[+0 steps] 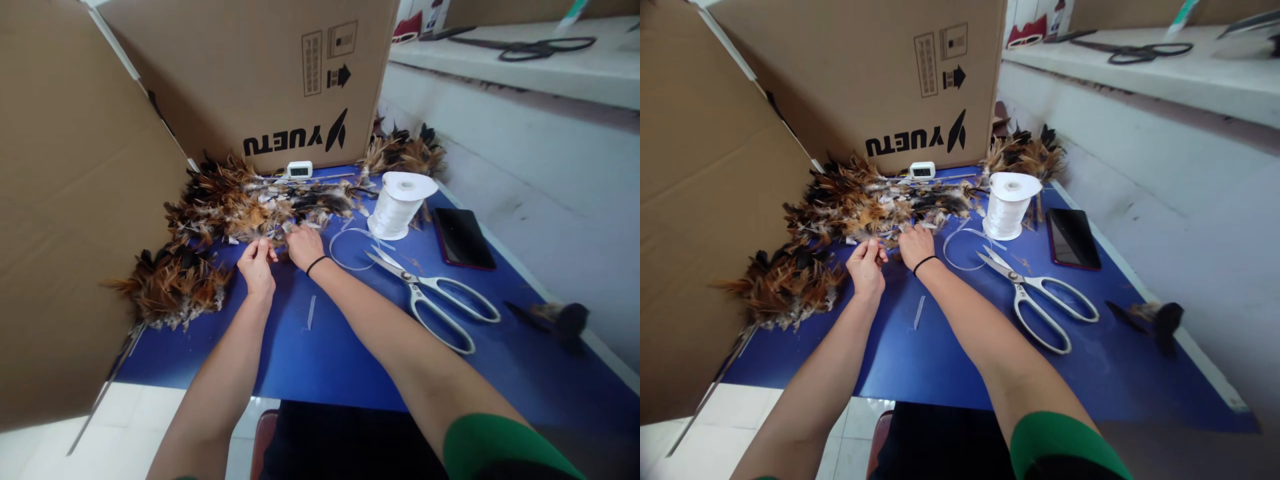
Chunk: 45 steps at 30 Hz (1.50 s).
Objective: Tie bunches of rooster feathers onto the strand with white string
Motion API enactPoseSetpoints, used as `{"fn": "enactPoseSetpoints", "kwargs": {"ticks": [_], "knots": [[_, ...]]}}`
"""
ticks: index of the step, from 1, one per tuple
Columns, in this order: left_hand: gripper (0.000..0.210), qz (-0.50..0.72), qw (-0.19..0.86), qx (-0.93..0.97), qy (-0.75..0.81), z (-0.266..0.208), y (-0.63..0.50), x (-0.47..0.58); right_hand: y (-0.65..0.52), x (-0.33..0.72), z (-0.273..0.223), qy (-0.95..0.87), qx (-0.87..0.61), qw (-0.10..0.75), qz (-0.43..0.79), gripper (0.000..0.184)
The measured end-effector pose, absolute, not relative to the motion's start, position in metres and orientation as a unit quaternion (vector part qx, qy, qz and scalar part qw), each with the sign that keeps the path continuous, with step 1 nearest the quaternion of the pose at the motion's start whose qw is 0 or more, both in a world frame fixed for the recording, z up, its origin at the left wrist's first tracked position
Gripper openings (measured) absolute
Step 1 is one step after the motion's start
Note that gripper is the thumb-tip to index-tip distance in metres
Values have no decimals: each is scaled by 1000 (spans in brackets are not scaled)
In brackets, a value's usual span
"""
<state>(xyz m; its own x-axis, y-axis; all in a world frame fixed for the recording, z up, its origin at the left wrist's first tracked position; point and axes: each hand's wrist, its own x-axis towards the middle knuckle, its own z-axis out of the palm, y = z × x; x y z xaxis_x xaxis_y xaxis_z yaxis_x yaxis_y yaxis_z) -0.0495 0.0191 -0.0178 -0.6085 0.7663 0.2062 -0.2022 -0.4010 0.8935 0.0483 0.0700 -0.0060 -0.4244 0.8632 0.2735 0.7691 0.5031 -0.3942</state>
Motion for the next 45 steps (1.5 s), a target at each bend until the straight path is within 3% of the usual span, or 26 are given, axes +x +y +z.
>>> {"fn": "enactPoseSetpoints", "kwargs": {"ticks": [5, 16, 27, 41, 45], "knots": [[19, 771, 327, 306, 453, -16, 18, -48, 77, 50, -9, -805, -509, 248, 175, 25], [27, 712, 450, 304, 446, -14, 12, -40, 76, 80, -21, -683, -479, 397, 381, 17], [25, 584, 580, 340, 454, -21, 5, -27, 51, 95, -23, -577, -475, 470, 470, 8], [30, 587, 547, 348, 485, -21, 7, -30, 42, 113, -9, -378, -421, 543, 621, 18], [30, 598, 476, 397, 508, -19, 7, -31, 43, 118, -7, -352, -398, 571, 626, 21]]}}
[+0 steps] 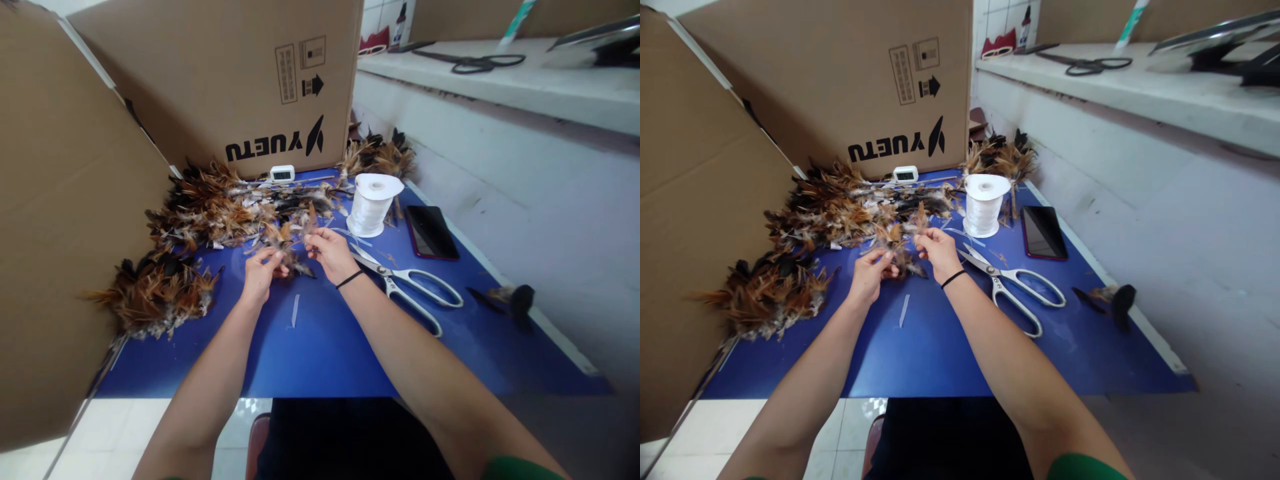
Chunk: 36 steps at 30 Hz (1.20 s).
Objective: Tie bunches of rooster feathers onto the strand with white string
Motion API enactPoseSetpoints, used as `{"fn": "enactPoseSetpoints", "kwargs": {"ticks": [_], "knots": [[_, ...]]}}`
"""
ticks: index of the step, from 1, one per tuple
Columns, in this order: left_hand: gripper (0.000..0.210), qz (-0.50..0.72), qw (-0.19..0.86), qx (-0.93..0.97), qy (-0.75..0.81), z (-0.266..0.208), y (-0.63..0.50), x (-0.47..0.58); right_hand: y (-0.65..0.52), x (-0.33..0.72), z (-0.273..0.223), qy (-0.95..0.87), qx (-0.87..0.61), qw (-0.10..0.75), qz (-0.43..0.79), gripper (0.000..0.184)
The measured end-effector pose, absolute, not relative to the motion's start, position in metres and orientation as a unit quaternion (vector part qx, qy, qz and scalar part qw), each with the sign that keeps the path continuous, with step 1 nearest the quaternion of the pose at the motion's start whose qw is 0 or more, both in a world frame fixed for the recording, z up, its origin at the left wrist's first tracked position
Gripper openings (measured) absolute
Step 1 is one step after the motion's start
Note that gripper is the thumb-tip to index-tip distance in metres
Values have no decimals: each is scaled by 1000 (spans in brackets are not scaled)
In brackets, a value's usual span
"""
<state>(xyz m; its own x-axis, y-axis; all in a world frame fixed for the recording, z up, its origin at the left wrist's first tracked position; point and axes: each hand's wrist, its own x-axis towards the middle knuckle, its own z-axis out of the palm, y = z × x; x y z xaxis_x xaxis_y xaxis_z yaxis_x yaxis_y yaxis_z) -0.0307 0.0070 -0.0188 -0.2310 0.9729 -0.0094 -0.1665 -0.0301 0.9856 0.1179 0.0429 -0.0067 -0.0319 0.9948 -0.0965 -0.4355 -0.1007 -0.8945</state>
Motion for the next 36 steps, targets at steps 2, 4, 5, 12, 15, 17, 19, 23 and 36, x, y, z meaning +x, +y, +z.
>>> {"fn": "enactPoseSetpoints", "kwargs": {"ticks": [2, 4, 5, 12, 15, 17, 19, 23, 36], "knots": [[27, 619, 413, 433, 509, -18, 7, -31, 41, 118, -5, -349, -380, 575, 635, 22], [24, 635, 366, 459, 503, -17, 6, -31, 39, 116, -2, -360, -361, 574, 641, 21], [22, 636, 356, 467, 501, -17, 6, -30, 37, 115, -1, -369, -353, 573, 641, 20], [20, 588, 388, 491, 513, -15, 1, -28, 31, 106, 2, -421, -367, 567, 605, 16], [20, 584, 396, 489, 513, -15, 1, -27, 32, 104, 0, -442, -378, 559, 590, 15], [19, 585, 401, 485, 512, -16, 1, -27, 32, 103, -1, -457, -379, 560, 578, 16], [19, 586, 402, 483, 511, -16, 1, -27, 32, 103, -3, -469, -377, 562, 568, 18], [19, 594, 403, 476, 508, -14, 0, -26, 32, 102, -3, -488, -378, 563, 549, 19], [13, 594, 375, 476, 529, -16, 1, -27, 32, 100, -13, -531, -432, 544, 486, 14]]}}
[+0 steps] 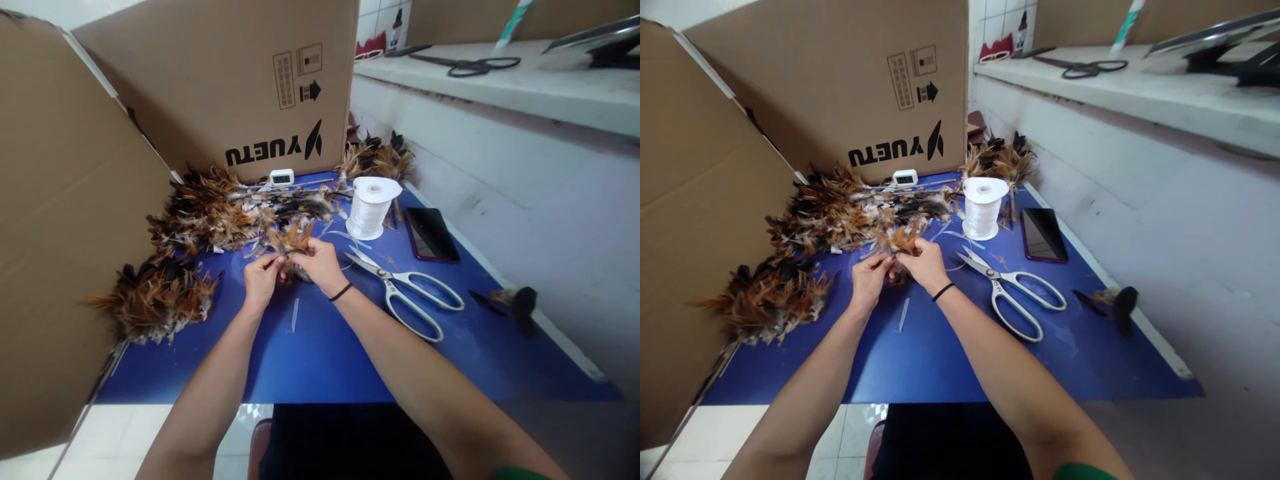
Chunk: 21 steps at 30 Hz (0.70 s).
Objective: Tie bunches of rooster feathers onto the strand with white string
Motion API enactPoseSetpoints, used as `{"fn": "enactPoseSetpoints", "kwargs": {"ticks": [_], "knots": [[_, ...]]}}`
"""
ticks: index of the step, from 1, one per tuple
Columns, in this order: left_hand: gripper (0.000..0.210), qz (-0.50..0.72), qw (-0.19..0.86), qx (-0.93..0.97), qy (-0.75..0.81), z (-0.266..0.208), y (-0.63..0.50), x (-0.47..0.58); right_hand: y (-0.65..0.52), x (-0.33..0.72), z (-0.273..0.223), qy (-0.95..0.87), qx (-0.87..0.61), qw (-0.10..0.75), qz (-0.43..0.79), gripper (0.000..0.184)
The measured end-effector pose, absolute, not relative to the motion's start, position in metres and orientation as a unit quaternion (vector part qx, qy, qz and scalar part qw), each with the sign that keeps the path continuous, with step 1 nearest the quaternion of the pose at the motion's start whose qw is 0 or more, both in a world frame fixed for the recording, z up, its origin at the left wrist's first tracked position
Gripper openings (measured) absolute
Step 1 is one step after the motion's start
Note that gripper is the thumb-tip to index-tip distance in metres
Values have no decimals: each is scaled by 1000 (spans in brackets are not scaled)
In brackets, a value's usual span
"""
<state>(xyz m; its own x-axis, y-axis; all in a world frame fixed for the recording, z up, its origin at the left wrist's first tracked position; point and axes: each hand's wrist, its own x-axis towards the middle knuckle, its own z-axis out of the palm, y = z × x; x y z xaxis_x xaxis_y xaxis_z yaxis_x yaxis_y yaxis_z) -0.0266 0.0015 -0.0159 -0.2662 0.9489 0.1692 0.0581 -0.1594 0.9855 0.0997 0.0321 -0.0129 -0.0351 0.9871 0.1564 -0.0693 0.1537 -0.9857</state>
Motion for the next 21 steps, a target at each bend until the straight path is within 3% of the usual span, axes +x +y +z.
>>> {"fn": "enactPoseSetpoints", "kwargs": {"ticks": [9, 13, 21], "knots": [[17, 608, 354, 496, 509, -17, 3, -30, 31, 105, -3, -510, -406, 544, 528, 16], [20, 639, 390, 453, 484, -17, 6, -32, 35, 120, -4, -535, -437, 545, 476, 9], [23, 670, 445, 375, 461, -13, 8, -35, 29, 133, -10, -688, -471, 414, 366, 8]]}}
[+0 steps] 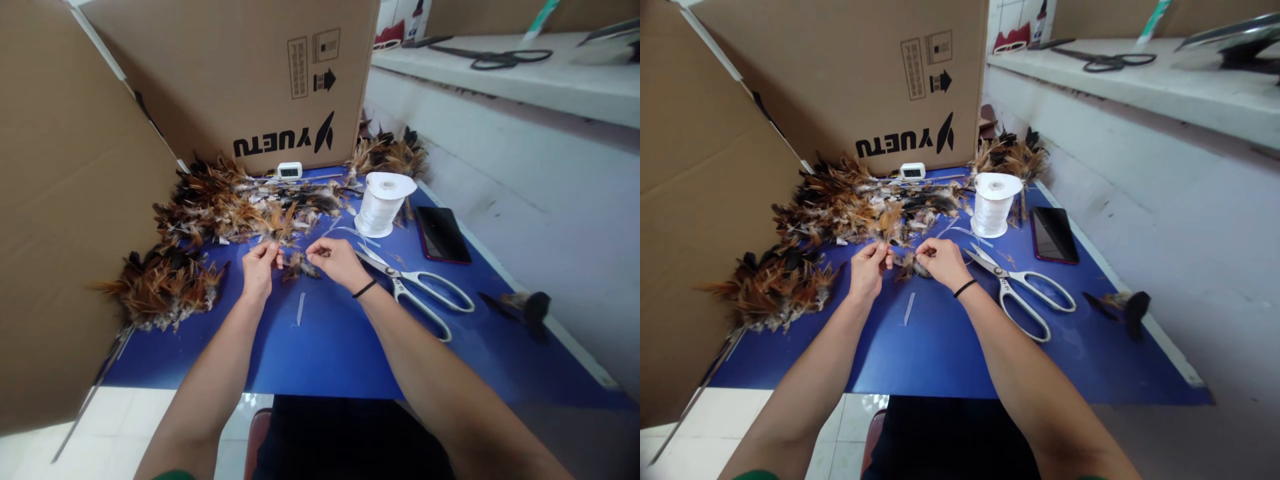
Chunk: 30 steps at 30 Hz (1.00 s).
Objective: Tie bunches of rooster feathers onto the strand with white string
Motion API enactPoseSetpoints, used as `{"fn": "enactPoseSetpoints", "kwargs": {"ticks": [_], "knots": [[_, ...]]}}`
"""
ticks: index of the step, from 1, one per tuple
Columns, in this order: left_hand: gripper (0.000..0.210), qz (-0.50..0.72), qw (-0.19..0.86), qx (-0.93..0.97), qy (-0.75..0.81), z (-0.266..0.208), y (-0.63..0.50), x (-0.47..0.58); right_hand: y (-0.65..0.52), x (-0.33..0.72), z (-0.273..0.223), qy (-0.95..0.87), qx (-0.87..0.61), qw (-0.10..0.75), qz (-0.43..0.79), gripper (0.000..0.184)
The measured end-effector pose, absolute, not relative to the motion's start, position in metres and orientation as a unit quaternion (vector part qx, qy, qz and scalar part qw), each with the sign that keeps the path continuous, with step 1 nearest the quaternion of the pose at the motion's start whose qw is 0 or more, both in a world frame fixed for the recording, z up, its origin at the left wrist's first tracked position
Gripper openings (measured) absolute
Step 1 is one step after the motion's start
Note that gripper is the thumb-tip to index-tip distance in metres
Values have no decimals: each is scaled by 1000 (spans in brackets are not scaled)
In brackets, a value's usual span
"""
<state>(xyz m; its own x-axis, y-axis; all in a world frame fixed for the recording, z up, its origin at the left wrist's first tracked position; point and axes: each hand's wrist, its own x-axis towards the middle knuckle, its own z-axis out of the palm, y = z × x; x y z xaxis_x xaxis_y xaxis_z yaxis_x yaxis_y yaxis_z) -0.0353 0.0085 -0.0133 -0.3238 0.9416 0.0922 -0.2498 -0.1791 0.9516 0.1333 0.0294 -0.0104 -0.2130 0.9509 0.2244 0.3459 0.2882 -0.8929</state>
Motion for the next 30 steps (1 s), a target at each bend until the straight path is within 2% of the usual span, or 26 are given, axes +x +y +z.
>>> {"fn": "enactPoseSetpoints", "kwargs": {"ticks": [6, 10, 21, 25, 30], "knots": [[25, 696, 450, 329, 452, -9, 9, -40, 17, 126, -10, -852, -383, 306, 181, 24], [27, 714, 444, 297, 453, -7, 11, -45, 13, 118, -14, -899, -347, 246, 104, 29], [29, 724, 425, 291, 459, -10, 12, -48, 24, 85, -11, -892, -402, 202, -41, 22], [28, 719, 427, 290, 466, -11, 13, -48, 32, 83, -15, -875, -425, 230, 28, 25], [29, 699, 450, 297, 470, -12, 11, -46, 45, 89, -21, -759, -432, 395, 283, 21]]}}
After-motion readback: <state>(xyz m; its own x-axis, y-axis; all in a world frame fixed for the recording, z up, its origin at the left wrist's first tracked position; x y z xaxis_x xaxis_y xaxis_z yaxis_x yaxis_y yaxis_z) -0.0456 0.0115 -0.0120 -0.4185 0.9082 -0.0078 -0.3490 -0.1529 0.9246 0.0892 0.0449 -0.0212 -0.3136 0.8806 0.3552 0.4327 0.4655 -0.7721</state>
